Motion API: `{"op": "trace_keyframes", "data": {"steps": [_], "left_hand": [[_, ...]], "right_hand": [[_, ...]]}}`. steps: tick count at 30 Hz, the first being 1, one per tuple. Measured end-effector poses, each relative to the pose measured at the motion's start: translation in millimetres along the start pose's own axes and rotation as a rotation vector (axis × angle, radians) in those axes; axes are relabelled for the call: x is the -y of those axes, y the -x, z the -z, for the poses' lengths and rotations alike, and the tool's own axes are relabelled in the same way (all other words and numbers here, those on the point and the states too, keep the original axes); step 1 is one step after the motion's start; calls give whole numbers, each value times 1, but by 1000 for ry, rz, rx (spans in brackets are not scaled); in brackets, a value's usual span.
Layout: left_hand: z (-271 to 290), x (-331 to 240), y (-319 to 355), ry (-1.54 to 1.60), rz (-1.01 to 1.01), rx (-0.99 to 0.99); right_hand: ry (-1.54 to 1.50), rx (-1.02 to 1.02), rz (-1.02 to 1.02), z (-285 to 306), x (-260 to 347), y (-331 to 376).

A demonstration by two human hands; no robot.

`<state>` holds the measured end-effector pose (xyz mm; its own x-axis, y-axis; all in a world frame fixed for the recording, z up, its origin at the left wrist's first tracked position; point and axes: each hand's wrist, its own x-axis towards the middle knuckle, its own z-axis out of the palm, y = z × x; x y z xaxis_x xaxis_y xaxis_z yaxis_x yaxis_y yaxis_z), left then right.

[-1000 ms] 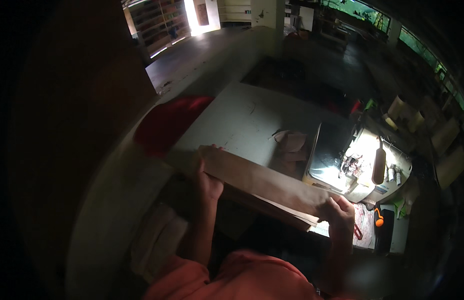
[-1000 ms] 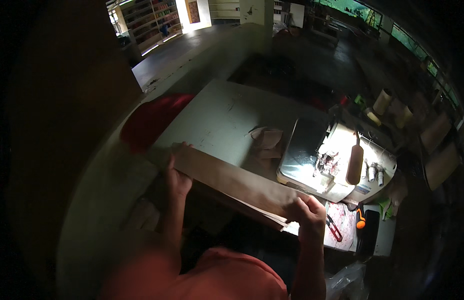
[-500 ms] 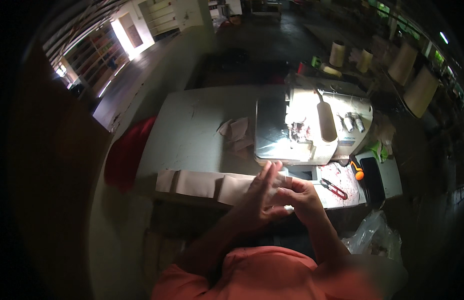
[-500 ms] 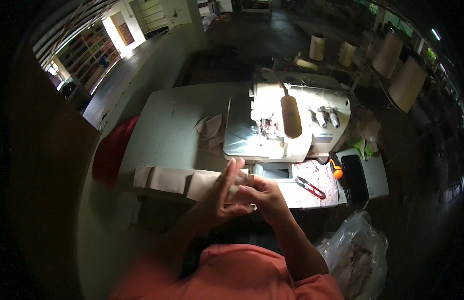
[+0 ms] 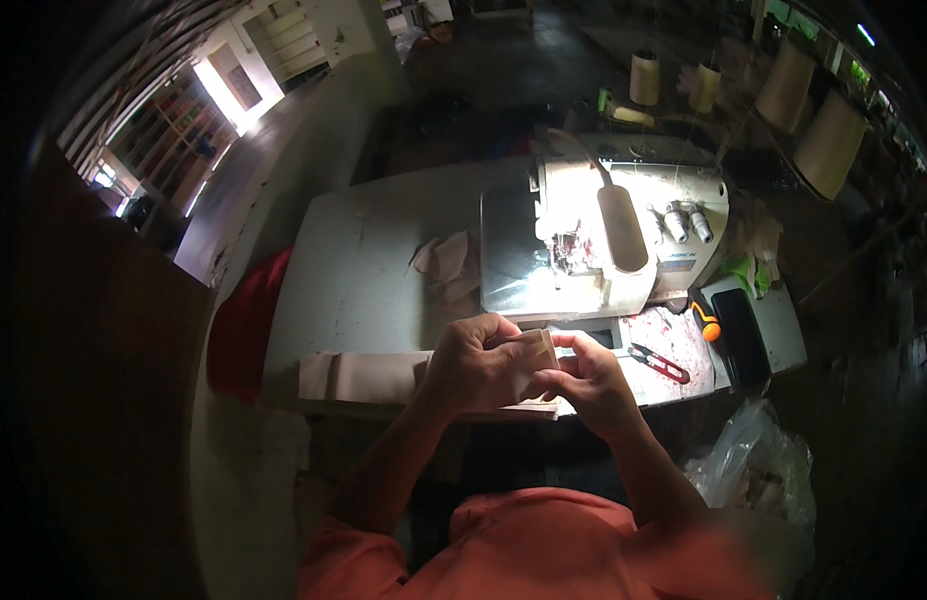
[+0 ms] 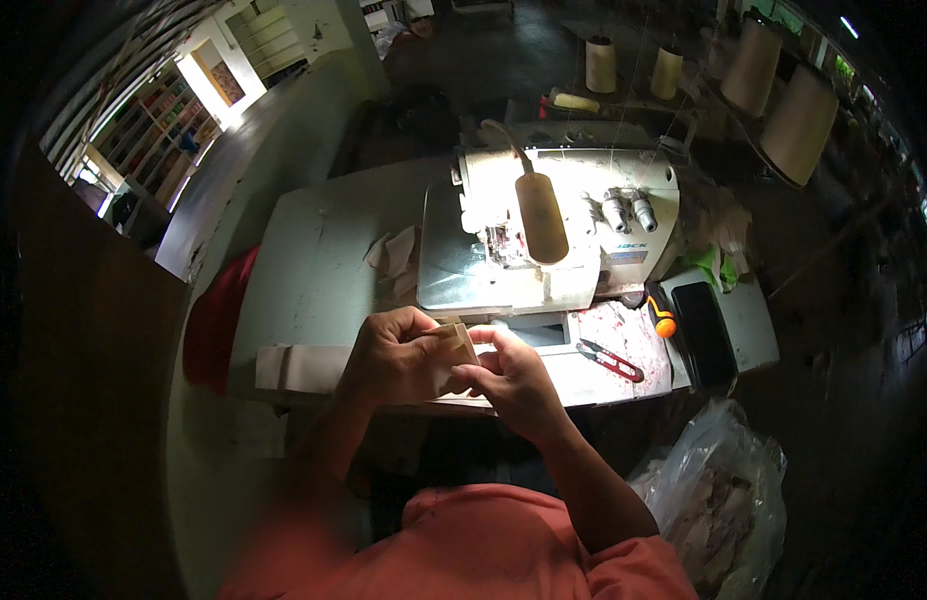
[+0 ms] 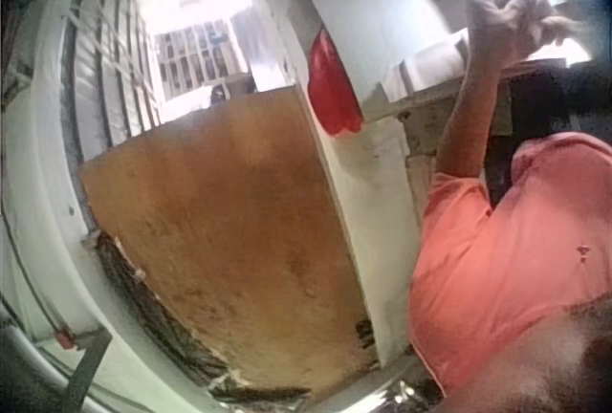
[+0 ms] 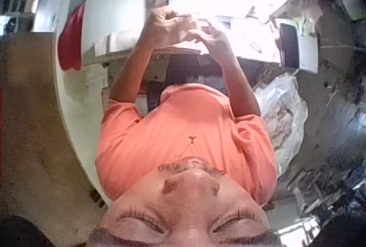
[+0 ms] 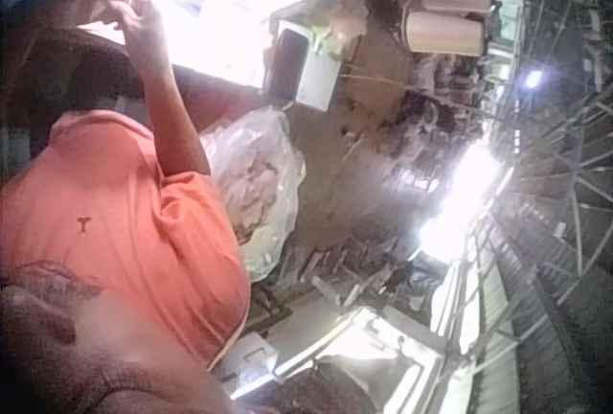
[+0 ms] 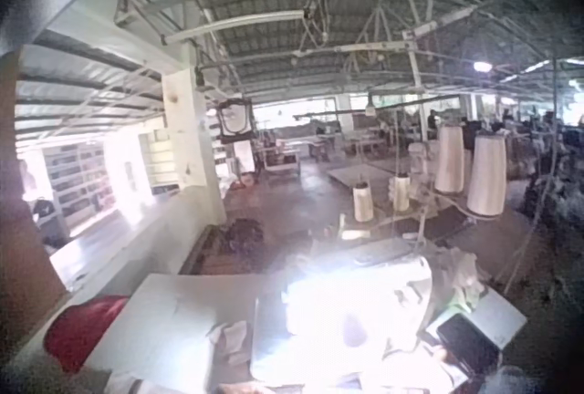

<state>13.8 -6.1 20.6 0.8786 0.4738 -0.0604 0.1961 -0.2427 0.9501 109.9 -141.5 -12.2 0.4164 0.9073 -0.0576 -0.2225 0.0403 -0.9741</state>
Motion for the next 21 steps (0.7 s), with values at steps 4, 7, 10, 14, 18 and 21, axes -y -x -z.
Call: {"op": "trace_keyframes", "data": {"steps": [4, 7, 10, 14, 18, 21], "left_hand": [[0, 7, -7, 94, -4, -13], [1, 6, -13, 178, -57, 17], [-1, 5, -23, 36, -72, 1], [-13, 26, -58, -383, -425, -185], [-15, 31, -61, -704, -662, -124], [-15, 29, -62, -747, -600, -53]], "right_hand": [[-17, -23, 14, -3, 7, -1], [-90, -45, 21, -2, 8, -1], [-134, -87, 5, 3, 4, -4], [-122, -188, 77, 15, -19, -23], [-210, -270, 166, 10, -31, -27], [-234, -331, 77, 15, -42, -26]]}}
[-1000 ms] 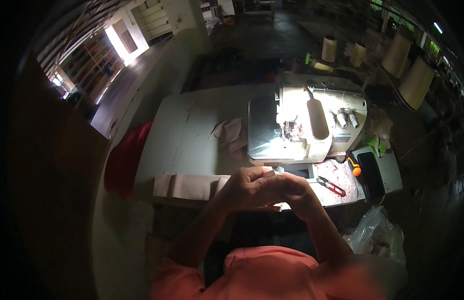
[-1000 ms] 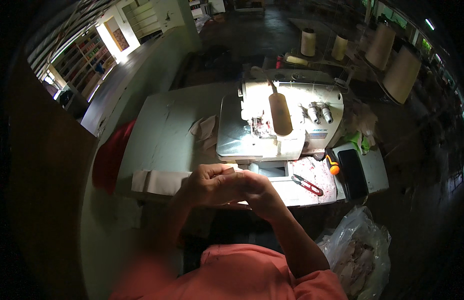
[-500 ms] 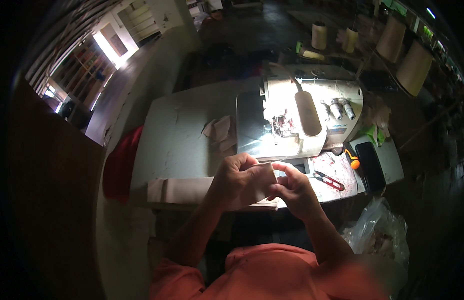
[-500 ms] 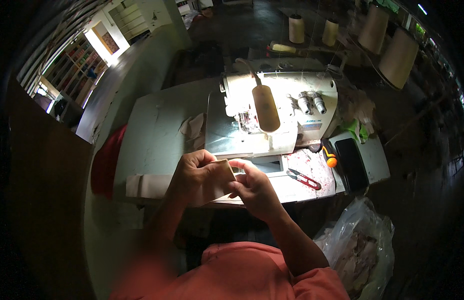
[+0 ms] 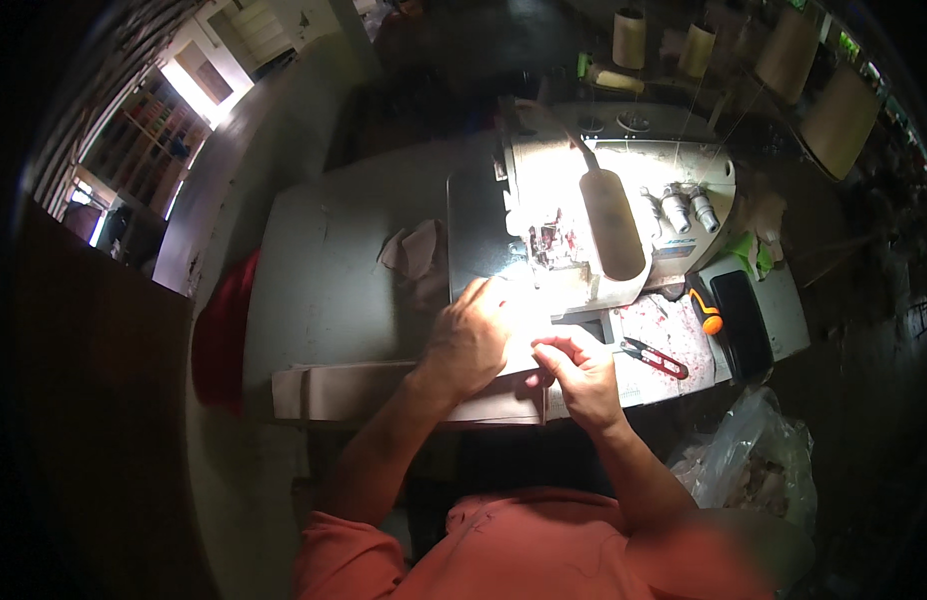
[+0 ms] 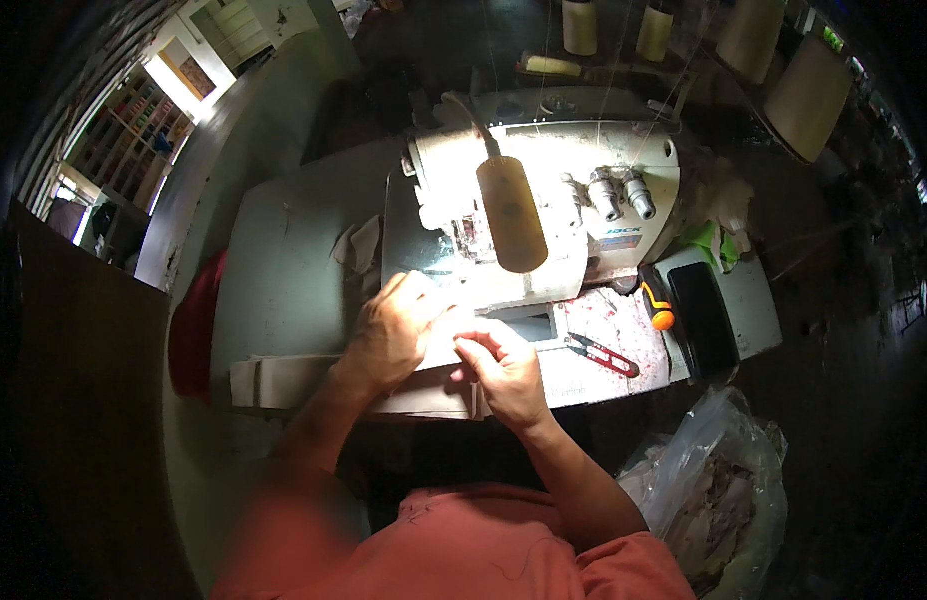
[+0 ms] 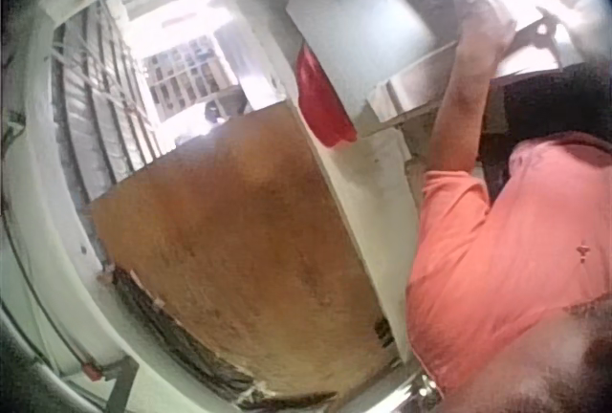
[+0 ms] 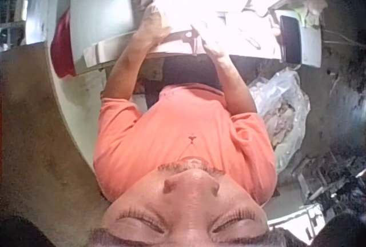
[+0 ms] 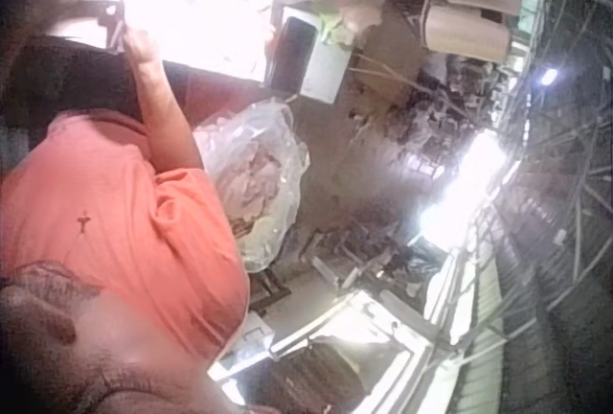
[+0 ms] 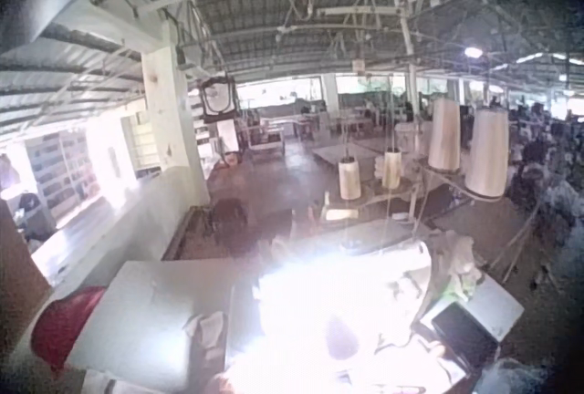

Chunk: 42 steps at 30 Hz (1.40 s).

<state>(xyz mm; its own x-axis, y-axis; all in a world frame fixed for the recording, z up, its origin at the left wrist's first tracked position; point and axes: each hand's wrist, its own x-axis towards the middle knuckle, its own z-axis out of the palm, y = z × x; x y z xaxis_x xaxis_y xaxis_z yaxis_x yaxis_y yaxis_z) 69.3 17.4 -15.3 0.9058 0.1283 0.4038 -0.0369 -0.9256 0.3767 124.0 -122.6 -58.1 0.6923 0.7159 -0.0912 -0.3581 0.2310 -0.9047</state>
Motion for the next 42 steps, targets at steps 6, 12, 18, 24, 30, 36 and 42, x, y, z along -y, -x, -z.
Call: {"op": "trace_keyframes", "data": {"steps": [6, 12, 18, 24, 30, 36, 42], "left_hand": [[-8, 23, -19, 78, -76, -60], [-18, 9, -4, -113, -168, -289], [-17, 42, -21, 110, -104, -145], [-12, 95, -65, -290, -40, -35], [7, 28, -3, -111, -3, -312], [-32, -44, 84, -134, 239, -124], [-28, -33, 91, 369, 323, -317]], "right_hand": [[62, 19, 56, -2, 6, -18], [114, -23, 26, -3, 8, -21], [129, -9, 68, 3, 6, -15], [165, -24, 134, 15, 8, 14], [174, -92, 140, 39, 7, 27], [228, -35, 111, 30, 13, 32], [430, 208, -159, -8, 25, 28]]}}
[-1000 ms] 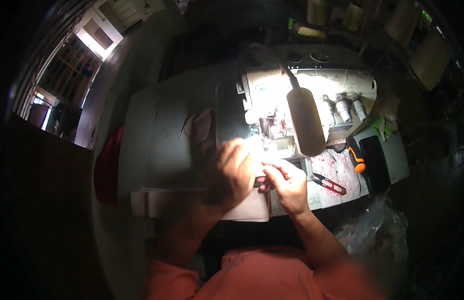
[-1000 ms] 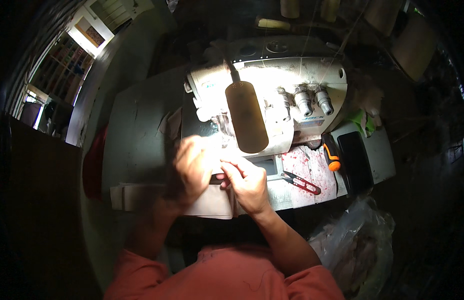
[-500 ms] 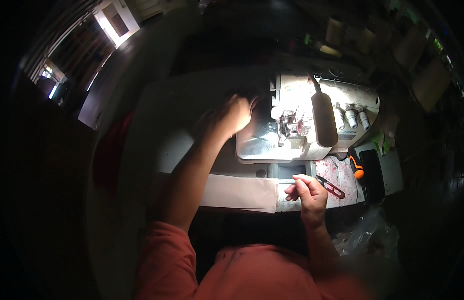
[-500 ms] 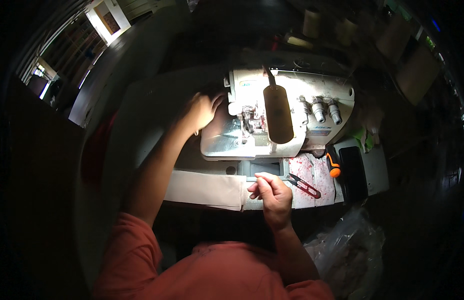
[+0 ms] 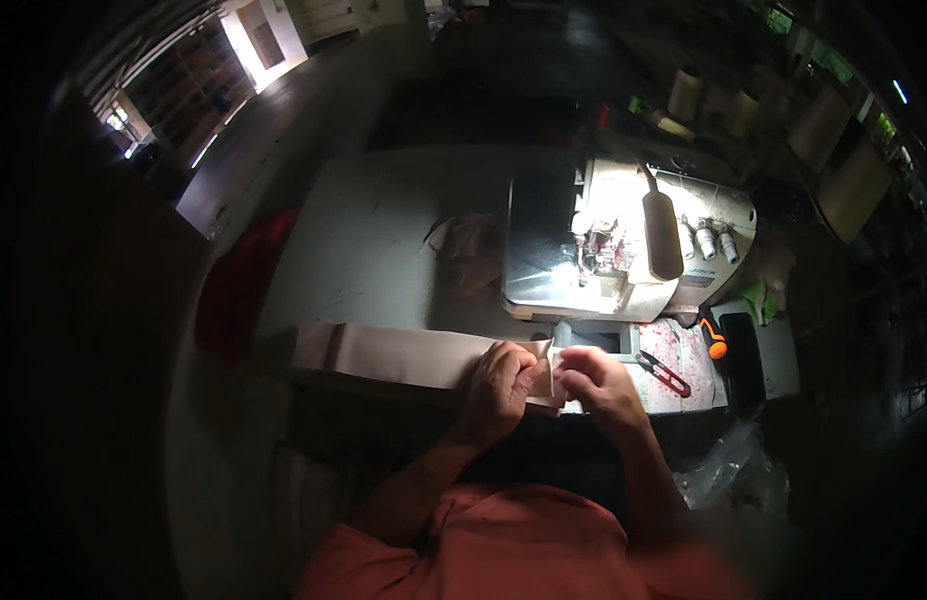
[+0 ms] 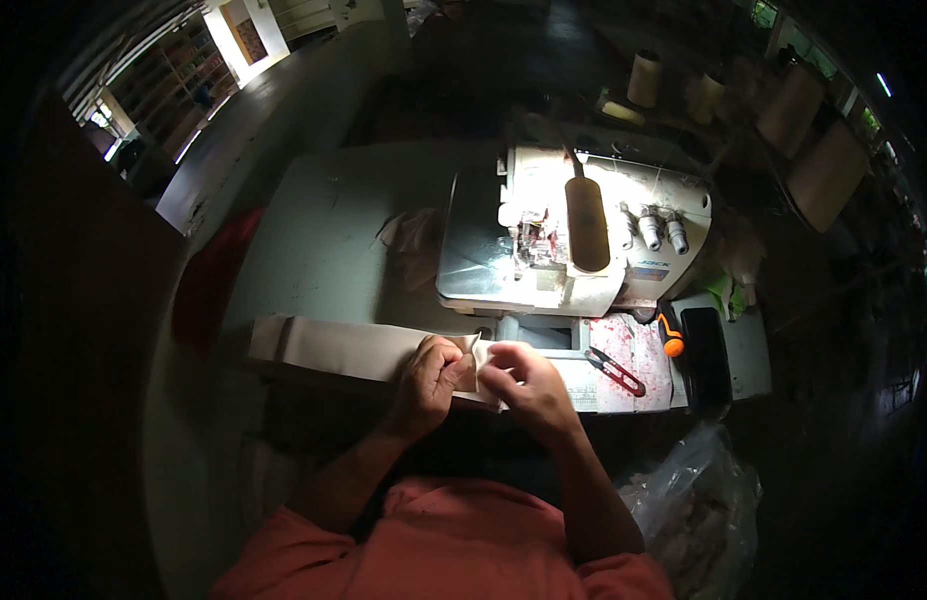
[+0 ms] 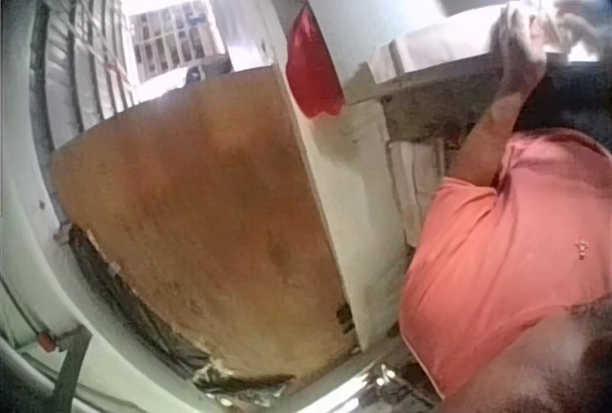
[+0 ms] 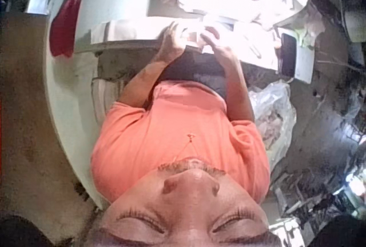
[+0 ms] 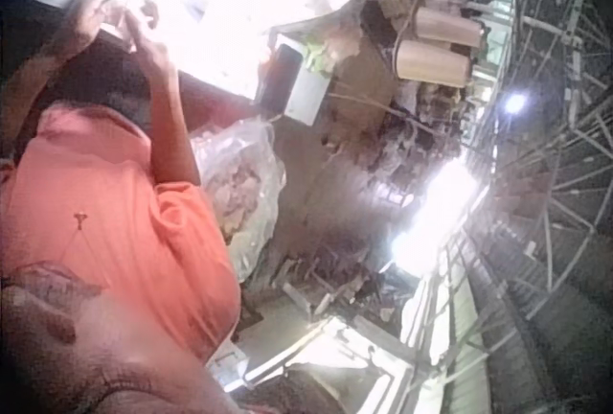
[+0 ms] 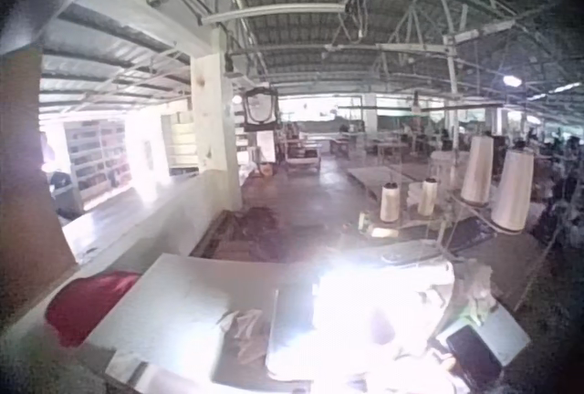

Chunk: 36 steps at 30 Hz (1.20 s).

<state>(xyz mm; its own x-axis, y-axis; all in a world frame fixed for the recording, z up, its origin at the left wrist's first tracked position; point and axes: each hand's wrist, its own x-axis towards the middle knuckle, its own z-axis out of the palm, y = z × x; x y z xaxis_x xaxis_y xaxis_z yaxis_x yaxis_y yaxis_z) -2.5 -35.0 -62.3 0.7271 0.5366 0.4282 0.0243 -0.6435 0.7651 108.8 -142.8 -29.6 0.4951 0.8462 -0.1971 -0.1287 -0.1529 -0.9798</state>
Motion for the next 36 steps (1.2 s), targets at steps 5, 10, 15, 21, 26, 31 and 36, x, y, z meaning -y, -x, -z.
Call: {"op": "trace_keyframes", "data": {"steps": [5, 10, 15, 21, 26, 31, 36], "left_hand": [[21, -31, 25, 94, -1, -131], [61, 40, 46, 1661, 343, -396], [138, 48, 9, 1336, 296, -903], [60, 0, 9, -294, 7, -77], [20, -48, -4, -590, -249, 228], [21, -42, -23, -217, -179, 339], [28, -34, -53, 457, 244, 492]], "right_hand": [[-95, 74, 72, -21, 9, -15], [-302, 0, 136, -25, 37, 5], [-331, -121, 38, 2, 3, 4], [-431, 34, -7, -20, 15, -2], [-626, 75, 48, -8, 19, 11], [-467, 71, 107, 2, 21, 14], [-199, -42, 204, 0, 20, 14]]}}
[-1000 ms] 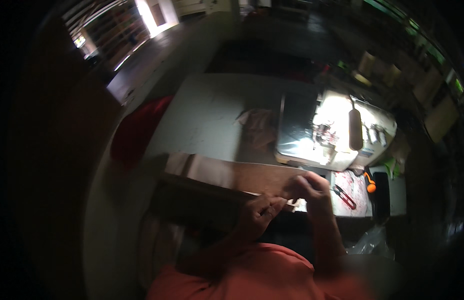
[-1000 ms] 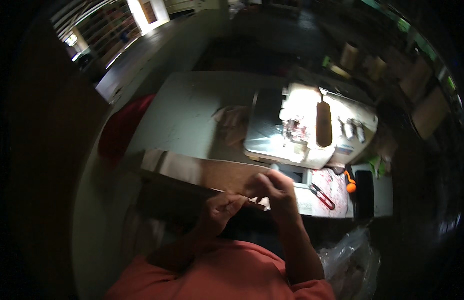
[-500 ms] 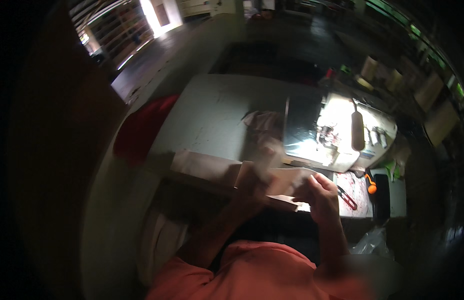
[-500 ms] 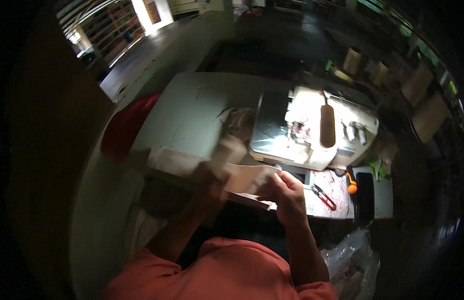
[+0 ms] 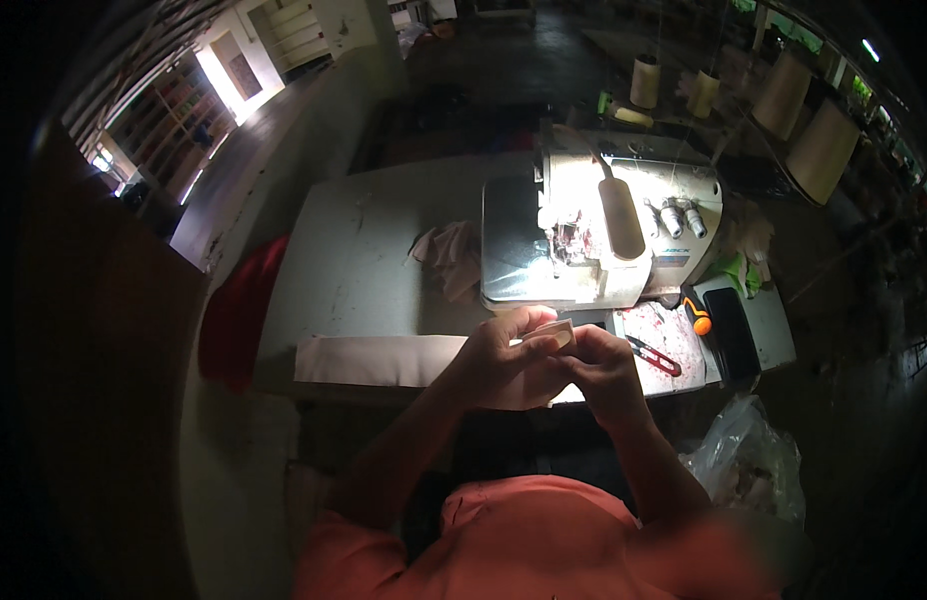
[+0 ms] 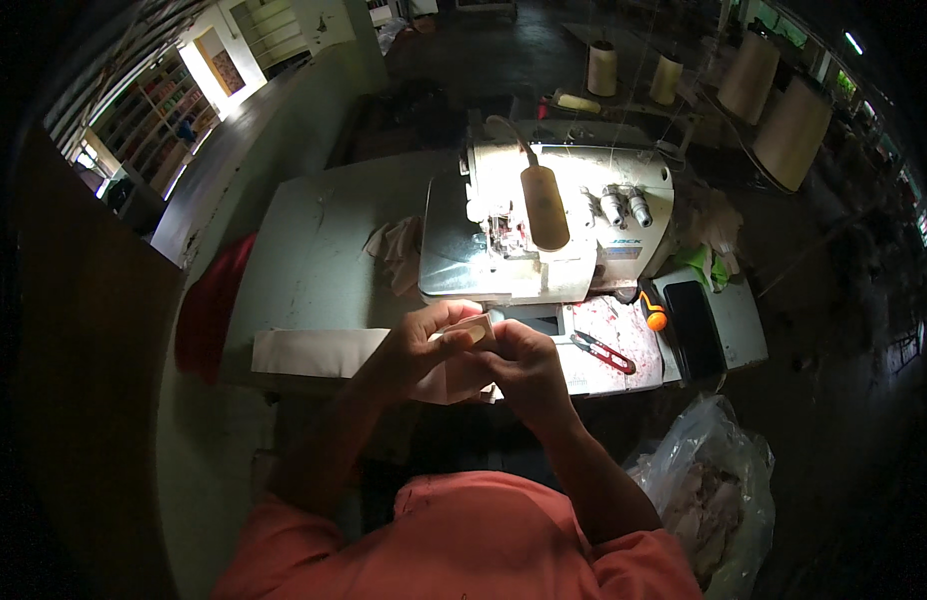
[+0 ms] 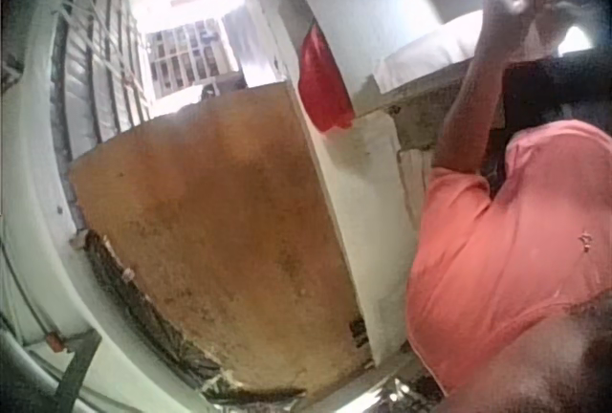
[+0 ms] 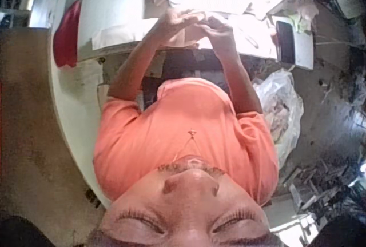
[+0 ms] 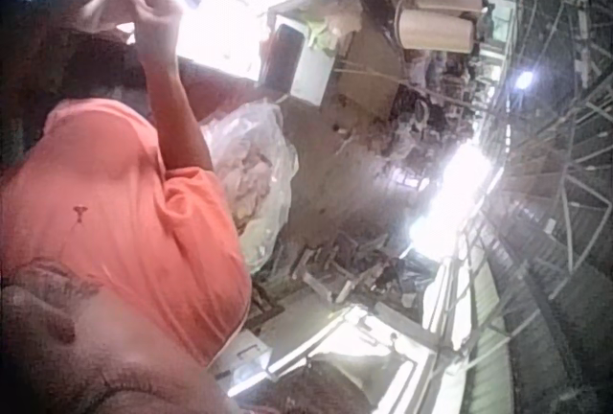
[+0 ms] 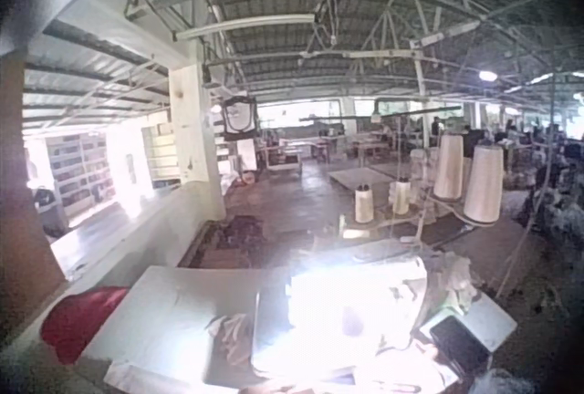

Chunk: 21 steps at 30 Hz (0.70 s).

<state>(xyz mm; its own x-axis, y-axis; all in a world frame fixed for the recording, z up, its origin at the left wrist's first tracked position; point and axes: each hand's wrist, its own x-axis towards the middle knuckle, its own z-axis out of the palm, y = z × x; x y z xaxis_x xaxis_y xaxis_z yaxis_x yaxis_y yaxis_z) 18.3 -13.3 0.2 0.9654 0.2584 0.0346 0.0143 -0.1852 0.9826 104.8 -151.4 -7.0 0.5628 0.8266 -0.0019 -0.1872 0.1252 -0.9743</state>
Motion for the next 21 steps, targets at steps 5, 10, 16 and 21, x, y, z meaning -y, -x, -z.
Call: {"op": "trace_keyframes", "data": {"steps": [5, 10, 16, 21], "left_hand": [[4, -7, 1, 212, 78, -76], [8, -6, -6, 57, 53, -150], [12, 14, -54, -370, -202, -273], [17, 21, -65, -916, -533, -136]], "right_hand": [[115, 9, -13, 0, 2, 3], [-7, -31, -44, 2, 0, 3], [-127, -103, -1, 11, -24, -35], [-23, -193, 96, 10, -36, -39]]}}
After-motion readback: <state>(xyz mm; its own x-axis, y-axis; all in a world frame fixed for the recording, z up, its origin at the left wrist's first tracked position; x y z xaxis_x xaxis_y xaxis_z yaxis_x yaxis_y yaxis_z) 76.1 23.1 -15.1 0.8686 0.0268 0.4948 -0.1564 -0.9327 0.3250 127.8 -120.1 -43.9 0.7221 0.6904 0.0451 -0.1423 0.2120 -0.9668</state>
